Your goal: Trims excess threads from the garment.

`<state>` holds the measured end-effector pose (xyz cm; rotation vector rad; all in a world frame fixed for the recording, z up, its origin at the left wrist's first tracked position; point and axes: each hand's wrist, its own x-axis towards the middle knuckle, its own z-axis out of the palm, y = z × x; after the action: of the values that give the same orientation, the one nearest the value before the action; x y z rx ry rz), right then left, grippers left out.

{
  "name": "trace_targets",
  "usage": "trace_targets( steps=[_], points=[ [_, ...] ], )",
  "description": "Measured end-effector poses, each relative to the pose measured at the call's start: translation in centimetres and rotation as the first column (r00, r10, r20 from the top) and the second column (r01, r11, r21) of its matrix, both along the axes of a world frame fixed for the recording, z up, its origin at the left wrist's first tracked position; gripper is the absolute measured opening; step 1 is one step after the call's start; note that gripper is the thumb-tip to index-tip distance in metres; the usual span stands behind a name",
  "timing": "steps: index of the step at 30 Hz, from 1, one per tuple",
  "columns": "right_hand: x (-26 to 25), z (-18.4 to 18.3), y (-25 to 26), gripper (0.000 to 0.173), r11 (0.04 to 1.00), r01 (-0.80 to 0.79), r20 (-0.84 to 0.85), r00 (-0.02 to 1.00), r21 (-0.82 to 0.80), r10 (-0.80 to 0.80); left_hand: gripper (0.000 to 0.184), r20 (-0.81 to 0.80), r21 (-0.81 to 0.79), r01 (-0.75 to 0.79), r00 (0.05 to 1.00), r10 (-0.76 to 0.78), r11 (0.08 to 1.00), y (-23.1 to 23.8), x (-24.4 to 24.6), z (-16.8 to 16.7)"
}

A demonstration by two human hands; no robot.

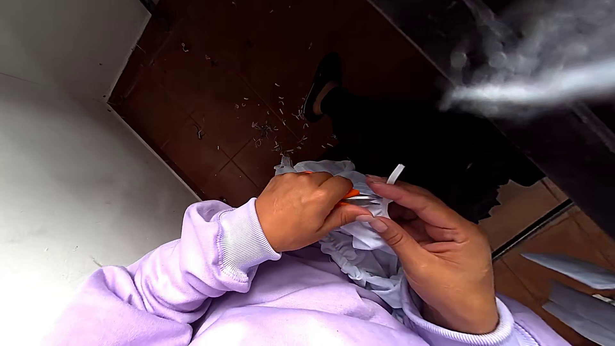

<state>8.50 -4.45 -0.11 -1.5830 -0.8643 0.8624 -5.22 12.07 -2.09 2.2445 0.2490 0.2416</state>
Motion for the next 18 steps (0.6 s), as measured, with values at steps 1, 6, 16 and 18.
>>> trace_targets(
  steps=[1, 6, 16, 18],
  points=[
    [-0.03, 0.02, 0.02, 0.039, 1.0, -0.001, 0.0, 1.0, 0.0, 0.001, 0.038, 0.001, 0.01, 0.0, 1.0, 0.0, 1.0, -0.07, 0.2, 0.01],
    [-0.11, 0.17, 0.12, 0.037, 0.999, -0.019, 0.044, 0.999, -0.032, 0.02, 0.038, 0.032, 0.045, 0.015, 0.999, -0.016, 0.999, -0.12, 0.82, 0.06],
    [-0.17, 0.02, 0.25, 0.036, 0.999, -0.026, 0.061, 0.998, -0.032, 0.028, 0.037, 0.062, 0.064, 0.014, 0.998, -0.018, 0.998, -0.25, 0.75, -0.43],
    [-0.16, -0.08, 0.25, 0.038, 0.999, -0.033, 0.05, 0.998, -0.037, 0.035, 0.036, 0.068, 0.057, 0.009, 0.998, -0.013, 0.998, -0.27, 0.72, -0.62]
  ],
)
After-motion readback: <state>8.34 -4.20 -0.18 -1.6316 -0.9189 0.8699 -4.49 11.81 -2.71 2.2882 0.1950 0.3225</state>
